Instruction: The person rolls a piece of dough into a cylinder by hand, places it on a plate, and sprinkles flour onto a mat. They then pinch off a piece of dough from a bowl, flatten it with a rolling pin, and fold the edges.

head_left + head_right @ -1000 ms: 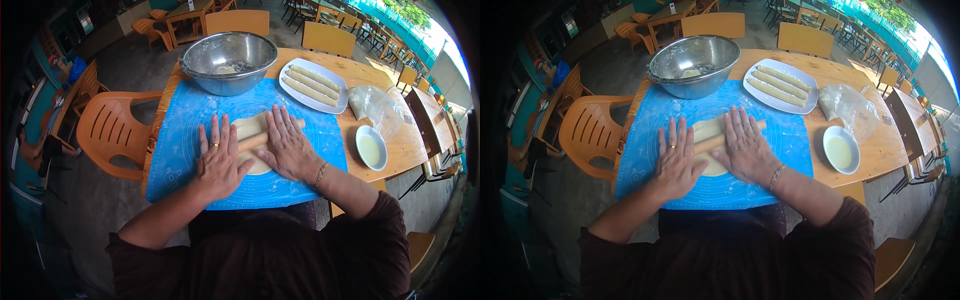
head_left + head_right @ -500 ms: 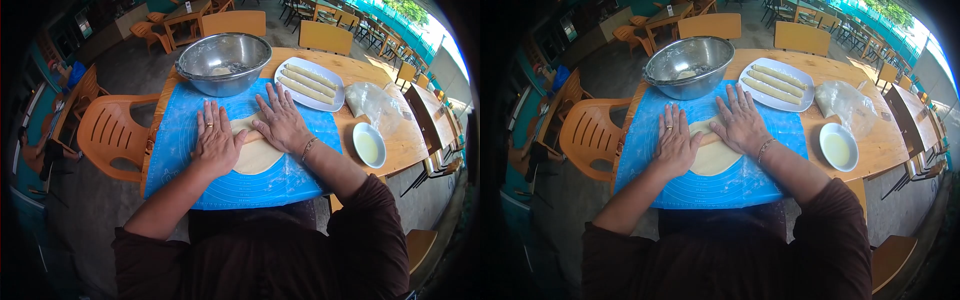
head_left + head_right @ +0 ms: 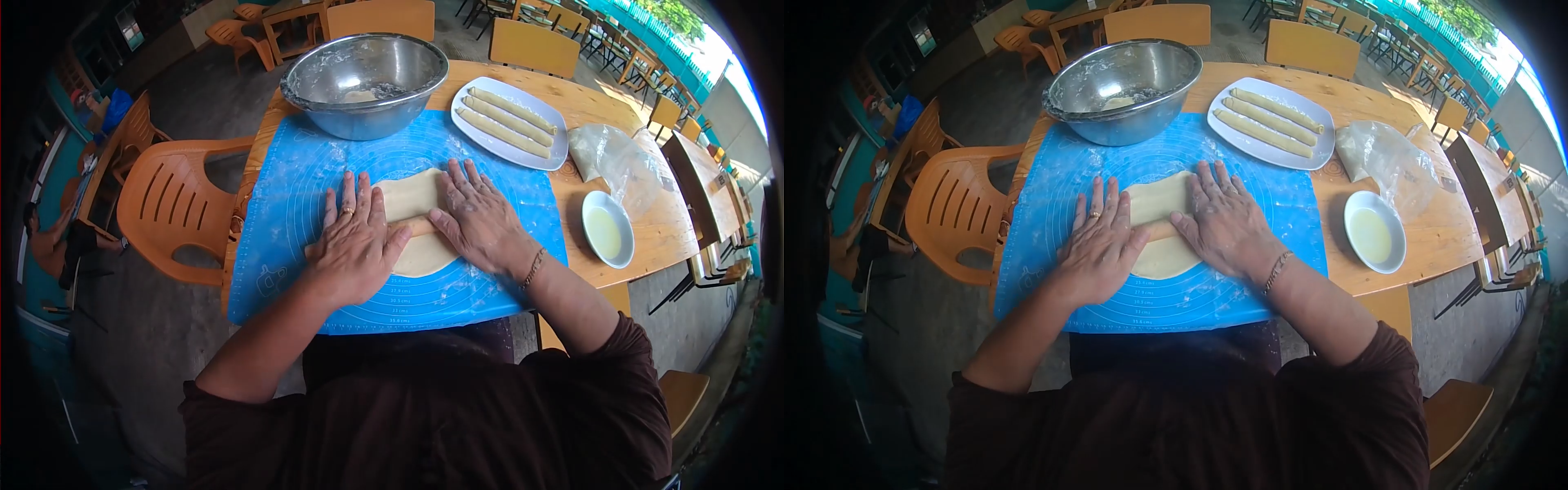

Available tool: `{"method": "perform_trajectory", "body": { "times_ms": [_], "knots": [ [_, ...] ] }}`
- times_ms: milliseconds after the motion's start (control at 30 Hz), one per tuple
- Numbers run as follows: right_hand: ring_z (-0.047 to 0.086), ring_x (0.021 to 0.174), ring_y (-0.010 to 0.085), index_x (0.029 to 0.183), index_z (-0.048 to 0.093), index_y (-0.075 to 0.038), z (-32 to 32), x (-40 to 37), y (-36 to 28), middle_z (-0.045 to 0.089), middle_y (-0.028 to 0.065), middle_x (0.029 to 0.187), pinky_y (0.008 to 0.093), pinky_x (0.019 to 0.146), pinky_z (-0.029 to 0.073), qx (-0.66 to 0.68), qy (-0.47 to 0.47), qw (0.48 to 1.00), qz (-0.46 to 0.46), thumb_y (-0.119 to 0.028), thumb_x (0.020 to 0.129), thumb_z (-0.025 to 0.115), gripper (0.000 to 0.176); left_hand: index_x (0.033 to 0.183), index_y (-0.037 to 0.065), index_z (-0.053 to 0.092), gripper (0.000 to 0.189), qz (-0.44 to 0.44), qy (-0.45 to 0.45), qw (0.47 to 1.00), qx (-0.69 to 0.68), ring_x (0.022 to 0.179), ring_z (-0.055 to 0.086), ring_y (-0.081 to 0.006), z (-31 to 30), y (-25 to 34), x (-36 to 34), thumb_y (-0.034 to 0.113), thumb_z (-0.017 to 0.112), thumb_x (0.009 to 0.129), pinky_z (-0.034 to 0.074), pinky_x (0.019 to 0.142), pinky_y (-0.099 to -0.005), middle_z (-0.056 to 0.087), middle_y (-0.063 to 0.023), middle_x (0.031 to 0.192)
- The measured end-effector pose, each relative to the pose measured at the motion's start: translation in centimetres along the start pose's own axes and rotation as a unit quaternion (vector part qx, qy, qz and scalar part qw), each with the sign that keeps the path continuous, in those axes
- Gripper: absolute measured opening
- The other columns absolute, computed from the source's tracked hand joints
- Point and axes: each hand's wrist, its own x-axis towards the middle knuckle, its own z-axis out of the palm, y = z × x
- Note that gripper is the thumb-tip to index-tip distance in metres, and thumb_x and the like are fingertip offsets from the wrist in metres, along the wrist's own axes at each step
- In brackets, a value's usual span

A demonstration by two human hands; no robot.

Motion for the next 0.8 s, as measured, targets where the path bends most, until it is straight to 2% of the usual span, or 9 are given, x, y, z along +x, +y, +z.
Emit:
{"method": "perform_trajectory", "body": {
  "times_ms": [33, 67, 133, 233, 400, 533, 800],
  "knots": [
    [0.02, 0.147, 0.0382, 0.145, 0.033, 0.008, -0.2, -1.1, -0.2, 0.026, 0.027, 0.155, 0.0453, 0.121, 0.017, 0.01, 0.012, 1.0, -0.013, -0.048, 0.102, 0.031, 0.071, 0.145, -0.017, 0.024, 0.075, 0.037, 0.052, 0.998, 0.028, 0.149, 0.003, -0.0427, 0.9, 0.0, -0.8, 0.046, 0.025, 0.103, 0.003, 0.121, -0.0507, 0.013, -0.0332, 0.156],
    [0.021, 0.147, 0.0378, 0.145, 0.034, 0.008, -0.2, -2.1, -0.3, 0.027, 0.0272, 0.155, 0.0453, 0.12, 0.018, 0.019, 0.022, 0.999, -0.027, -0.046, 0.103, 0.032, 0.069, 0.145, -0.017, 0.024, 0.075, 0.04, 0.052, 0.998, 0.026, 0.149, 0.003, -0.0427, 1.2, -0.1, -1.4, 0.046, 0.025, 0.103, 0.003, 0.121, -0.0507, 0.013, -0.0332, 0.156],
    [0.024, 0.146, 0.0376, 0.143, 0.037, 0.008, -0.5, -3.6, -0.5, 0.029, 0.027, 0.153, 0.0456, 0.12, 0.02, 0.023, 0.045, 0.998, -0.039, -0.044, 0.103, 0.035, 0.066, 0.142, -0.018, 0.03, 0.075, 0.089, 0.059, 0.994, -0.028, 0.147, 0.012, -0.0445, 1.3, -0.1, -2.4, 0.045, 0.035, 0.102, 0.009, 0.12, -0.0505, 0.019, -0.0354, 0.153],
    [0.028, 0.144, 0.0381, 0.141, 0.04, 0.008, -1.2, -5.1, -0.9, 0.032, 0.0273, 0.152, 0.0462, 0.118, 0.022, 0.077, 0.002, 0.997, -0.022, -0.043, 0.102, 0.038, 0.064, 0.14, -0.017, 0.033, 0.072, 0.101, 0.049, 0.994, -0.018, 0.146, 0.019, -0.0426, 0.9, 0.3, -3.7, 0.043, 0.039, 0.101, 0.014, 0.12, -0.0487, 0.024, -0.0338, 0.152],
    [0.031, 0.142, 0.0386, 0.142, 0.038, 0.006, -1.0, -7.3, -1.4, 0.034, 0.0267, 0.151, 0.0467, 0.118, 0.024, 0.042, 0.063, 0.995, -0.058, -0.04, 0.099, 0.047, 0.064, 0.141, -0.015, 0.03, 0.07, 0.131, 0.081, 0.988, -0.003, 0.145, 0.022, -0.0403, 1.3, 1.1, -6.0, 0.038, 0.045, 0.099, 0.015, 0.12, -0.0488, 0.026, -0.0297, 0.152],
    [0.032, 0.142, 0.039, 0.144, 0.036, 0.006, -1.5, -9.7, -2.4, 0.036, 0.0261, 0.15, 0.0475, 0.117, 0.024, 0.06, 0.068, 0.994, -0.057, -0.038, 0.098, 0.049, 0.065, 0.144, -0.013, 0.027, 0.07, 0.147, 0.082, 0.986, -0.015, 0.143, 0.026, -0.0405, 1.4, 1.7, -7.8, 0.03, 0.052, 0.095, 0.018, 0.119, -0.0492, 0.028, -0.0272, 0.152],
    [0.036, 0.139, 0.0382, 0.144, 0.036, 0.003, -1.4, -12.1, -3.0, 0.042, 0.0234, 0.145, 0.0485, 0.116, 0.026, 0.054, 0.077, 0.994, -0.064, -0.027, 0.091, 0.06, 0.066, 0.146, -0.008, 0.029, 0.069, 0.183, 0.093, 0.978, -0.041, 0.142, 0.028, -0.0403, 2.0, 1.5, -9.7, 0.025, 0.055, 0.092, 0.019, 0.117, -0.051, 0.03, -0.0239, 0.153]
  ]
}}
